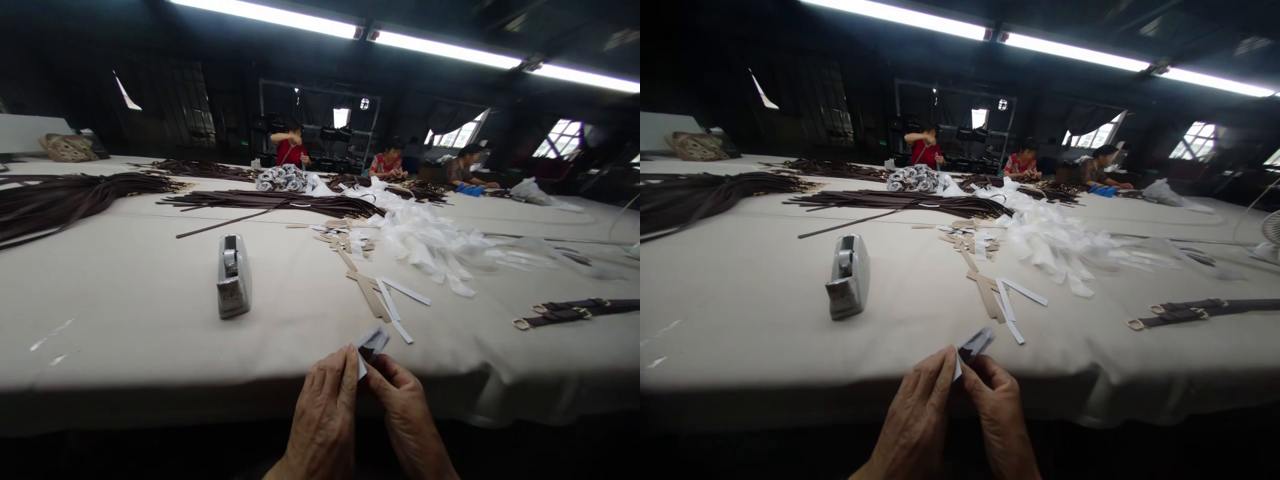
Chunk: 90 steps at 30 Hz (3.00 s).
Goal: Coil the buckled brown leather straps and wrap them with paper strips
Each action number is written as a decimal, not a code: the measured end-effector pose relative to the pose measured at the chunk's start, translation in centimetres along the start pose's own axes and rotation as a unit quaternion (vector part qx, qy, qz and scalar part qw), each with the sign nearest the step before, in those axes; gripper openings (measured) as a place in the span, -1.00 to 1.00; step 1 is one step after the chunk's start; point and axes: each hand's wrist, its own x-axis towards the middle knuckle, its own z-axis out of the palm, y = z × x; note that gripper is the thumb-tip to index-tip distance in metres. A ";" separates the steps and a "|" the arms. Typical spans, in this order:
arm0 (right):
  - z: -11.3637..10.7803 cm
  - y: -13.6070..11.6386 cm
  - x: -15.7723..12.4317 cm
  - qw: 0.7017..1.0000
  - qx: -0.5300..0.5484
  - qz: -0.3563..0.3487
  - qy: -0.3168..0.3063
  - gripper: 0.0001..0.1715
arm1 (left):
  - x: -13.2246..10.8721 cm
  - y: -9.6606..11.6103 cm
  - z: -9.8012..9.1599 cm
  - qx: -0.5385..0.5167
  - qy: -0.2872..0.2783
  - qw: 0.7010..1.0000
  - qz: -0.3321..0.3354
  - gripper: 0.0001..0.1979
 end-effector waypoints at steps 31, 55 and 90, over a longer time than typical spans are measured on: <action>19.8 -0.1 9.9 0.961 -0.203 -0.130 -0.132 -0.42 | -8.7 -12.7 -11.9 -0.467 0.292 0.589 -0.592 -0.45; 21.6 5.9 11.2 0.977 -0.178 -0.047 -0.112 -0.50 | -8.3 -13.4 -11.9 -0.617 0.320 0.478 -0.538 -0.53; 4.5 -0.7 0.4 0.963 -0.215 -0.142 -0.075 -0.68 | -0.6 -3.8 -4.2 -0.501 0.020 0.789 -0.356 -0.76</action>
